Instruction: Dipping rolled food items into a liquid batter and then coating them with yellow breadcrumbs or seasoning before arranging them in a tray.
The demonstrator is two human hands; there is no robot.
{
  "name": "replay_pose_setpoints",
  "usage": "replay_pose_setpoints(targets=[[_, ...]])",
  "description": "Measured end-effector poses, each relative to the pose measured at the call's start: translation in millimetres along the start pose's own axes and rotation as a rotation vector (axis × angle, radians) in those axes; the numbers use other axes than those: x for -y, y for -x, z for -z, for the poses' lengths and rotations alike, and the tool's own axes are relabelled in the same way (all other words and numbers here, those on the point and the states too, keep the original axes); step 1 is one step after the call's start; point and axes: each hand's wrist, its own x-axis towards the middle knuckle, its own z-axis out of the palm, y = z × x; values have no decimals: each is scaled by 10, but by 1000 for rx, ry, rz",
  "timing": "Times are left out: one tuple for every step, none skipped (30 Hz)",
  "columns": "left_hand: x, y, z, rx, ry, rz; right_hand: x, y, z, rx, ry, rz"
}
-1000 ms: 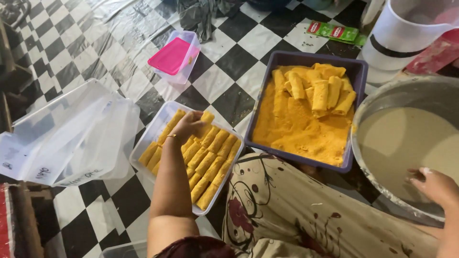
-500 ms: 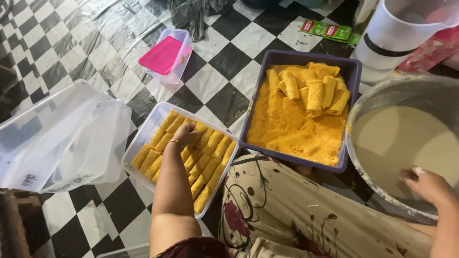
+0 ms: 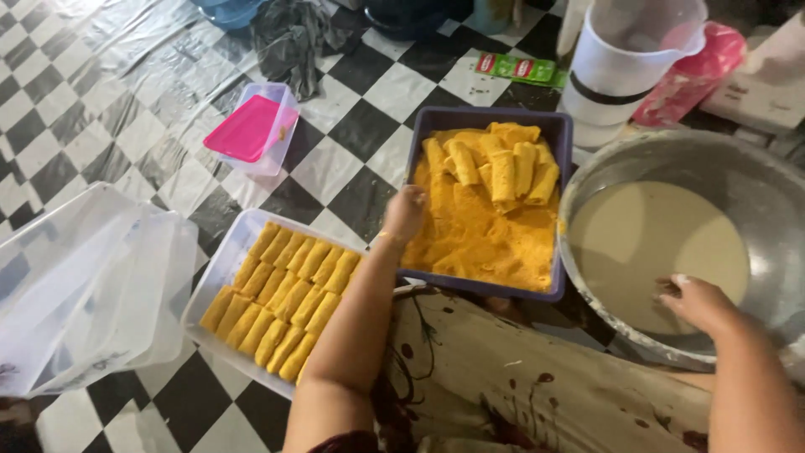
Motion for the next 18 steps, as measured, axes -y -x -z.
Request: replay_pose_setpoints(targets=[[31, -123, -237, 61, -23, 121, 26, 36, 37, 27, -57, -11], [61, -241, -477, 125, -48, 241, 53, 79, 59, 54, -115, -22], [-31, -317, -502, 129, -44, 233, 66, 106, 121, 49, -116, -30], [-108, -370, -522, 171, -120, 355, 86, 149, 156, 21, -122, -10], [-185, -424, -545, 212, -196, 477, 106, 189, 193, -8, -126, 10], [-255, -403, -542, 217, -197, 471, 122, 218, 225, -10, -130, 4], [-327, -382, -537, 270, -179, 524, 138, 247, 259, -19, -210, 7], [-403, -371, -529, 322, -160, 576, 157, 263, 302, -30, -291, 11], [-358, -367, -581, 325, -161, 570, 194, 286, 383, -34, -294, 6], [-292, -339, -621, 319, -110, 465, 247, 324, 439, 5, -270, -24], [-220, -310, -658, 313, -58, 361, 303, 361, 491, 43, -246, -54], [-180, -262, -677, 315, -63, 365, 303, 360, 496, 49, -249, -53], [-139, -211, -689, 321, -149, 331, 308, 364, 500, 56, -251, -49], [-94, -167, -671, 322, -236, 297, 335, 345, 521, 61, -252, -39], [-78, -118, -637, 319, -241, 303, 352, 351, 495, 65, -254, -33], [-81, -96, -617, 296, -184, 212, 354, 333, 504, 60, -243, -22], [-87, -72, -593, 272, -128, 121, 357, 320, 514, 54, -232, -12], [-334, -21, -450, 270, -127, 118, 358, 339, 515, 51, -232, -11]])
